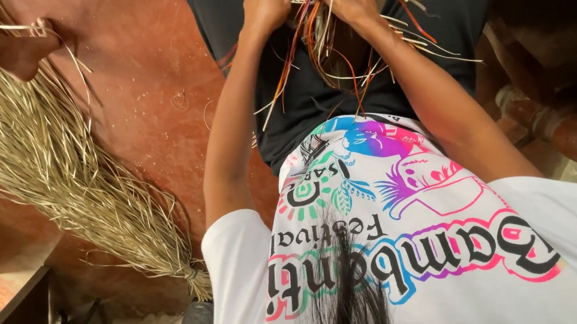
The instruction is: The person sits cross-legged on the floor and weaves a basket using dried natural fibers. They interlace orange and natural-colored strands into the rim of a partially completed basket held in their lap.
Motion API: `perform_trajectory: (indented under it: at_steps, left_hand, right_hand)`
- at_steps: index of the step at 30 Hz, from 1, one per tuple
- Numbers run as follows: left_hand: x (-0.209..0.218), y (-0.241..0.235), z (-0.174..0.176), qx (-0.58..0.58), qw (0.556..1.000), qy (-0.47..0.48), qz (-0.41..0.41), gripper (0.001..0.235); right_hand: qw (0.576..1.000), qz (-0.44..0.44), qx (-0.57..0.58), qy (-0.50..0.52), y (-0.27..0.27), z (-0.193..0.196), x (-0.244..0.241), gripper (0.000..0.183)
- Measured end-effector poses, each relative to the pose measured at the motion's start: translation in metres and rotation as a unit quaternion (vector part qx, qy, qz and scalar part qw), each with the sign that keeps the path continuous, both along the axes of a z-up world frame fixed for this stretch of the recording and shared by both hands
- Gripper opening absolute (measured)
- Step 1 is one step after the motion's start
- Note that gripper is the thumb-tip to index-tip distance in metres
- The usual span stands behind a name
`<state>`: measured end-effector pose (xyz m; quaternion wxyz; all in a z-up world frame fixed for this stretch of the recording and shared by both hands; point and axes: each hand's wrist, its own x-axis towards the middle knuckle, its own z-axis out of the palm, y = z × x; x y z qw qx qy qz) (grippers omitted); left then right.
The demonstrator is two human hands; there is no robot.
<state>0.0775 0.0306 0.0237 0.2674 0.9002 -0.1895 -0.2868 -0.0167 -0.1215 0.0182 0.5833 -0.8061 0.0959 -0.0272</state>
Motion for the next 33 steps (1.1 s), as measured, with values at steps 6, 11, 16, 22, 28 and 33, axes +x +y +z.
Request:
perform_trajectory:
  at_steps: [6, 11, 16, 22, 28, 33]
  left_hand:
    - [-0.047, -0.036, 0.025, 0.071, 0.986, -0.104, -0.11, 0.026]
    - [-0.09, -0.045, 0.006, 0.008, 0.972, -0.156, -0.175, 0.011]
    - [-0.042, -0.022, 0.113, -0.122, 0.951, 0.11, -0.263, 0.045]
    - [0.002, 0.011, 0.067, -0.145, 0.978, 0.142, -0.052, 0.019]
    - [-0.015, -0.015, -0.007, -0.226, 0.96, 0.147, 0.077, 0.03]
    - [-0.024, -0.028, -0.022, -0.245, 0.962, 0.096, 0.078, 0.039]
  right_hand:
    - [0.998, -0.033, -0.009, 0.054, -0.003, -0.031, -0.002, 0.033]
    - [0.967, 0.089, 0.222, 0.086, -0.011, 0.024, 0.003, 0.026]
    - [0.947, -0.019, 0.26, 0.188, -0.006, -0.013, -0.011, 0.022]
    - [0.936, -0.057, 0.294, 0.185, -0.001, 0.026, -0.012, 0.011]
    - [0.916, -0.009, 0.363, 0.173, -0.002, 0.049, -0.015, 0.018]
    - [0.933, 0.023, 0.297, 0.202, -0.003, 0.053, -0.02, 0.031]
